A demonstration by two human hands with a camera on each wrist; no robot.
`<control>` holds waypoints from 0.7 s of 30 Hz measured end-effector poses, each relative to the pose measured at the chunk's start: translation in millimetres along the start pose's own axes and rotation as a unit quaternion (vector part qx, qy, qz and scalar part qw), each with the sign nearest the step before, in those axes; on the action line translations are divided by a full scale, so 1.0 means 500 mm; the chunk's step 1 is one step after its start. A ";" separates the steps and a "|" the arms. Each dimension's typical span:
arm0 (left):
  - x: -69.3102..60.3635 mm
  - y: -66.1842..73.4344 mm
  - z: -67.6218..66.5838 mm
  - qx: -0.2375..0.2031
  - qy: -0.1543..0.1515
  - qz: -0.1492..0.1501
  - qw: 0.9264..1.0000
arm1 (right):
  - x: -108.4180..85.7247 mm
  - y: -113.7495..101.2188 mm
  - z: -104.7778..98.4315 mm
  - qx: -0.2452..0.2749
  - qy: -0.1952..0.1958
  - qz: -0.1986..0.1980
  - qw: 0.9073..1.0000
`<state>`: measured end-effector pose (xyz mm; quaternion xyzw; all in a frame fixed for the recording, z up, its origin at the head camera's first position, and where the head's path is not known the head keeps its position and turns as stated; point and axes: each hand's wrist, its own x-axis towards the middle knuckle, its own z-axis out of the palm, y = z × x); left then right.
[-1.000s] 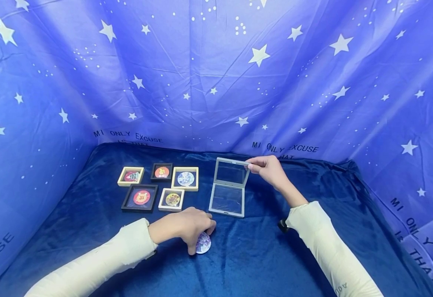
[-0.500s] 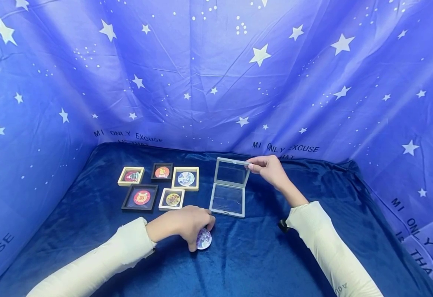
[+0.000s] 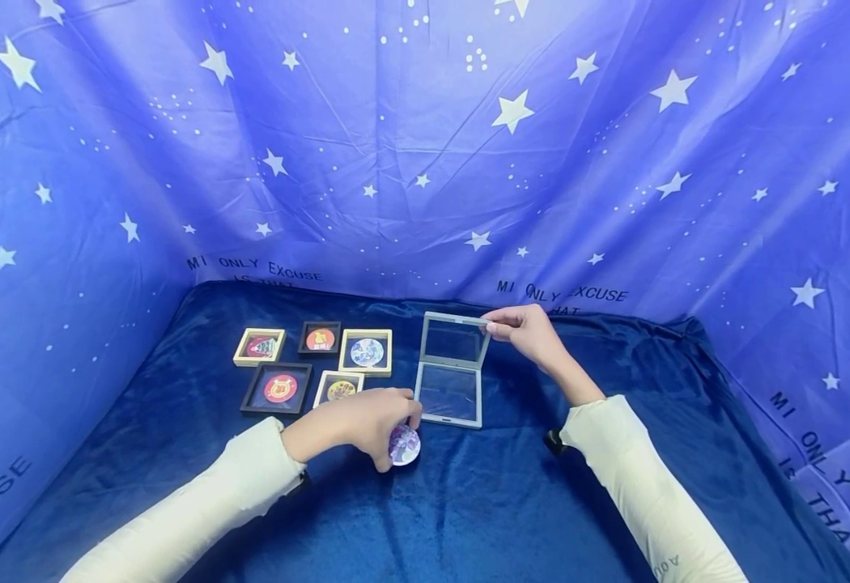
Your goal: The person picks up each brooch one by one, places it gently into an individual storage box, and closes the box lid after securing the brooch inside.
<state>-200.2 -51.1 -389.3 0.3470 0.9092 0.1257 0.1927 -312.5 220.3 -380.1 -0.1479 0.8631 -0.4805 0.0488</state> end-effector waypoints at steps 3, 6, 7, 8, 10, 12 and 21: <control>0.000 -0.005 -0.004 -0.010 0.007 -0.008 1.000 | 0.003 -0.001 0.005 0.002 -0.001 0.002 1.000; 0.001 -0.010 -0.007 -0.016 0.019 -0.020 0.999 | 0.006 -0.004 0.010 0.000 -0.002 -0.001 1.000; 0.002 -0.012 -0.007 -0.016 0.023 -0.024 0.999 | 0.007 -0.006 0.012 0.000 -0.002 -0.002 1.000; 0.003 -0.013 -0.008 -0.015 0.030 -0.026 0.999 | 0.008 -0.007 0.013 -0.001 -0.002 -0.004 1.000; 0.004 -0.016 -0.010 -0.013 0.044 -0.029 0.999 | 0.009 -0.009 0.015 -0.005 -0.003 -0.008 1.000; 0.007 -0.019 -0.012 -0.015 0.059 -0.028 0.998 | 0.011 -0.010 0.017 -0.010 -0.002 -0.010 1.000; 0.029 -0.026 -0.023 -0.027 0.101 -0.025 0.994 | 0.010 -0.008 0.015 -0.012 -0.004 -0.003 1.000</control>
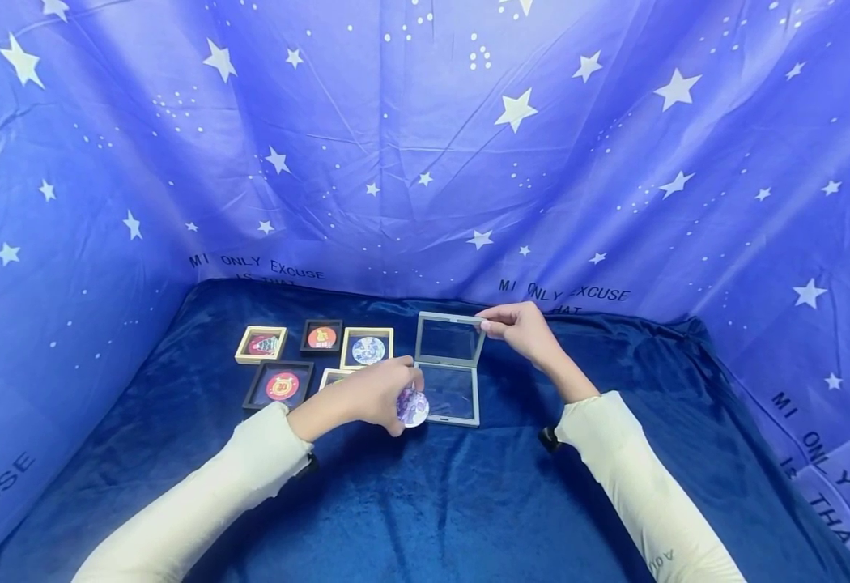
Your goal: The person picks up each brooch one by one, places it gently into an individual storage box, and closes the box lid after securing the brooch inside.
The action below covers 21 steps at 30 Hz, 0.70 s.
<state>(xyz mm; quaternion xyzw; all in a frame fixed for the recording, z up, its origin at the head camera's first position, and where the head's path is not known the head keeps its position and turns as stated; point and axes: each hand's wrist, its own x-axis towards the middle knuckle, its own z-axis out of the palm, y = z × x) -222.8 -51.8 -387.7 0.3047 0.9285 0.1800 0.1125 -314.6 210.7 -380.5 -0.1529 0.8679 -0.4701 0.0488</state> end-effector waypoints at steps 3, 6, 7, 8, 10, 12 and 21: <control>0.008 0.001 -0.003 -0.001 0.014 -0.001 1.000 | -0.002 0.000 0.000 -0.001 -0.001 0.002 1.000; 0.015 0.003 -0.006 -0.003 0.031 -0.006 1.000 | -0.003 0.000 0.000 0.001 -0.001 0.002 1.000; 0.018 0.004 -0.007 -0.004 0.036 -0.010 0.999 | -0.003 0.000 0.000 0.002 -0.002 0.001 1.000; 0.020 0.006 -0.008 -0.007 0.041 -0.013 0.999 | -0.004 0.000 0.000 0.003 -0.001 0.000 1.000; 0.026 0.009 -0.009 -0.010 0.049 -0.019 0.999 | -0.005 0.000 0.000 0.003 -0.001 -0.002 1.000; 0.031 0.012 -0.010 -0.011 0.055 -0.024 0.998 | -0.005 0.000 0.001 0.002 0.000 0.000 1.000; 0.057 0.021 -0.006 0.002 0.101 -0.030 0.994 | -0.006 0.002 0.001 0.000 0.005 -0.003 1.000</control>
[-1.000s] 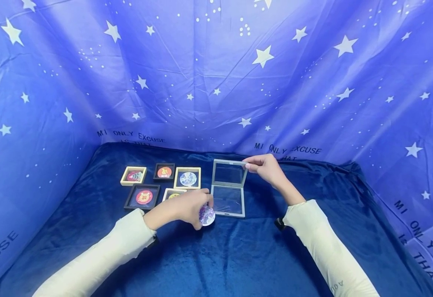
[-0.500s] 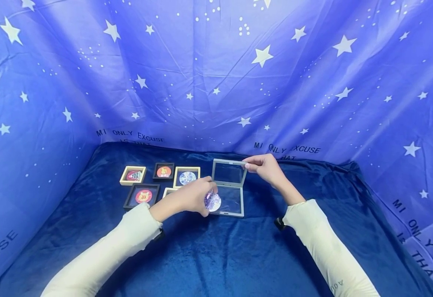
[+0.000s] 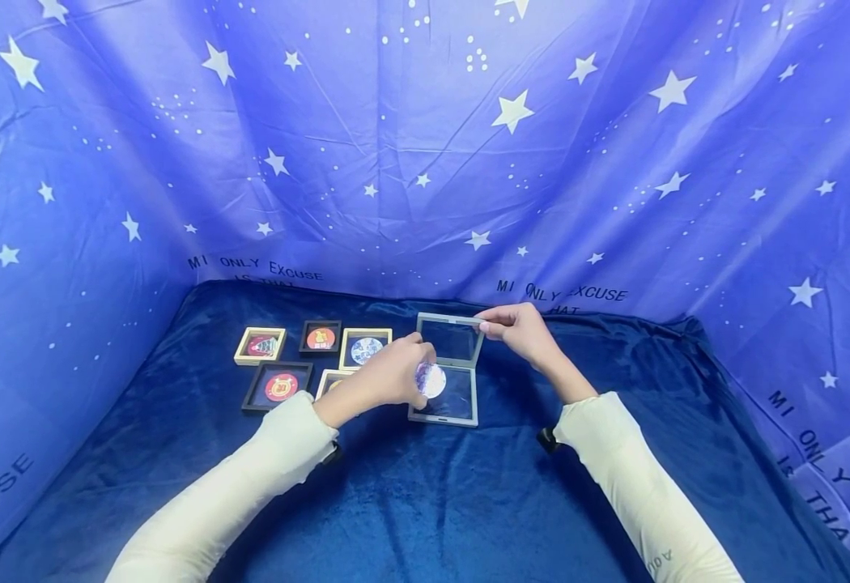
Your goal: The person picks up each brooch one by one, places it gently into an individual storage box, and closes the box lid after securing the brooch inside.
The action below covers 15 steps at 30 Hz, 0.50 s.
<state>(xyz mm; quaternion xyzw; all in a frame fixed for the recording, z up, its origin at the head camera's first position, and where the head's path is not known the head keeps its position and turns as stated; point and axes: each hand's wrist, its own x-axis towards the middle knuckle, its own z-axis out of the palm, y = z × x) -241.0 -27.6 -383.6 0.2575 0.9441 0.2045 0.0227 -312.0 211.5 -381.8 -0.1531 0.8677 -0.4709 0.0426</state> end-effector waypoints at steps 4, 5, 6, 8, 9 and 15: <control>0.009 0.002 0.004 -0.008 0.004 -0.011 1.000 | 0.002 0.003 0.001 0.000 0.002 0.003 1.000; 0.011 0.002 0.004 -0.010 0.003 -0.013 1.000 | 0.002 0.003 0.001 0.000 0.003 0.004 1.000; 0.013 0.002 0.005 -0.011 0.004 -0.015 1.000 | 0.003 0.004 0.002 -0.001 0.003 0.004 1.000; 0.017 0.002 0.006 -0.012 0.003 -0.018 1.000 | 0.003 0.004 0.003 0.000 0.004 0.005 1.000; 0.019 0.002 0.006 -0.011 0.003 -0.019 1.000 | 0.003 0.004 0.003 0.002 0.005 0.006 1.000; 0.029 0.007 0.006 -0.006 0.009 -0.020 1.000 | 0.004 0.004 0.002 0.008 0.007 0.004 1.000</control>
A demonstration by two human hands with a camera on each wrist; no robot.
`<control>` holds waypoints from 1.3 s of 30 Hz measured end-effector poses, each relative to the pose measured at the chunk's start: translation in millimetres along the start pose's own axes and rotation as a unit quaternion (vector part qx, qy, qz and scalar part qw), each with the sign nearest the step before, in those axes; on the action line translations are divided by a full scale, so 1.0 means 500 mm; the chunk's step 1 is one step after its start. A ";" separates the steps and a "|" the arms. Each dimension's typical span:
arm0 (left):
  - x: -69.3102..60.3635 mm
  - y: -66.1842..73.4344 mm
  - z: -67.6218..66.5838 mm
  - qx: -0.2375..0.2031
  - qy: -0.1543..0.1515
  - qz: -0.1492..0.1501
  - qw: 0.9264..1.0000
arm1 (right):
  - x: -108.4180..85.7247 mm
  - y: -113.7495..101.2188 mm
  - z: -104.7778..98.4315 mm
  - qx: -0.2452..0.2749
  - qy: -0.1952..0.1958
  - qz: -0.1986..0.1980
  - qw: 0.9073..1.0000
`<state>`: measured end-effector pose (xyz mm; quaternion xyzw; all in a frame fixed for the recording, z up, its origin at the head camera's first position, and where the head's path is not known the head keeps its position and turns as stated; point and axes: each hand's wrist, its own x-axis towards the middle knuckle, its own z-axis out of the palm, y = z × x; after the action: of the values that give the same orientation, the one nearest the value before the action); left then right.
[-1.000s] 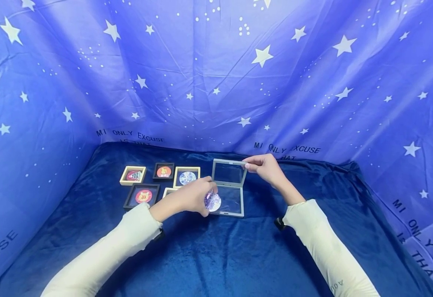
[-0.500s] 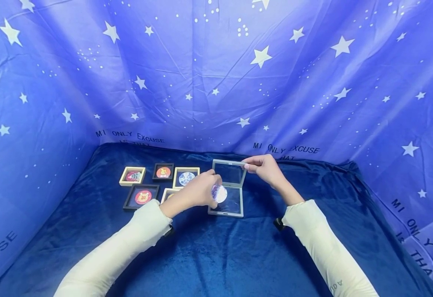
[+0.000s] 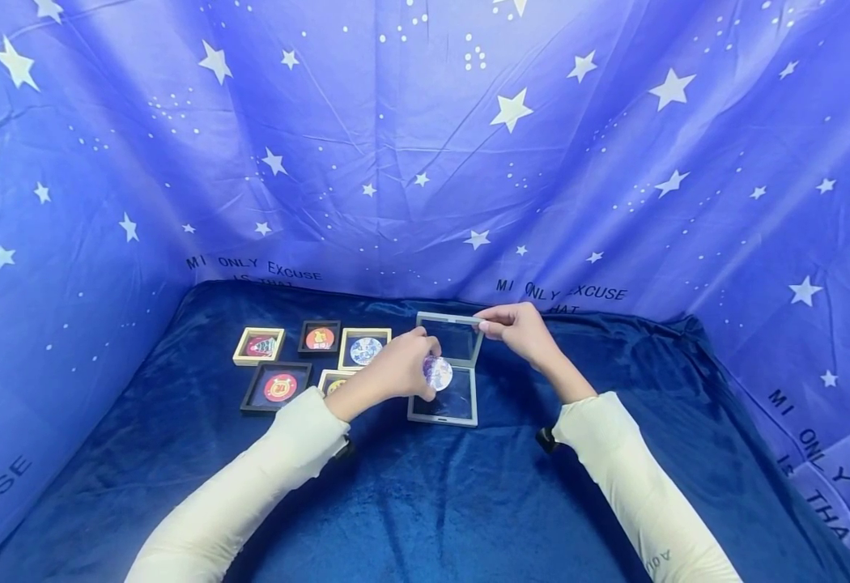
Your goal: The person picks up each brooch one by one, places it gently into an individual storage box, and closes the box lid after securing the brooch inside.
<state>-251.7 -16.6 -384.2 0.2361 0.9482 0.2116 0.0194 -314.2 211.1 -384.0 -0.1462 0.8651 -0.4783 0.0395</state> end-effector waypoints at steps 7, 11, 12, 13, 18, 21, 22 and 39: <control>0.011 0.007 0.005 -0.005 0.011 -0.001 1.000 | 0.002 0.001 -0.001 0.000 0.004 -0.008 1.000; 0.016 0.008 0.012 -0.008 0.012 -0.002 1.000 | 0.003 0.002 0.001 0.002 0.003 -0.005 1.000; 0.017 0.008 0.014 -0.008 0.012 -0.003 1.000 | 0.003 0.002 0.001 0.001 0.003 -0.004 1.000; 0.018 0.008 0.017 -0.009 0.011 -0.003 1.000 | 0.003 0.001 0.002 0.002 0.003 -0.002 1.000; 0.023 0.005 0.029 -0.003 0.011 -0.003 1.000 | 0.003 0.000 0.002 -0.001 0.004 0.005 1.000; 0.026 0.003 0.036 0.003 0.014 -0.002 1.000 | 0.003 0.001 0.002 -0.001 0.007 0.007 1.000; 0.026 0.003 0.038 0.003 0.014 -0.003 1.000 | 0.003 0.001 0.002 -0.003 0.007 0.006 1.000; 0.034 -0.001 0.061 0.000 0.002 -0.013 1.000 | -0.001 0.001 0.001 -0.003 0.003 0.010 1.000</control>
<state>-262.9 2.7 -411.2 0.2230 0.9514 0.2117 0.0199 -313.6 211.1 -384.9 -0.1363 0.8679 -0.4759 0.0416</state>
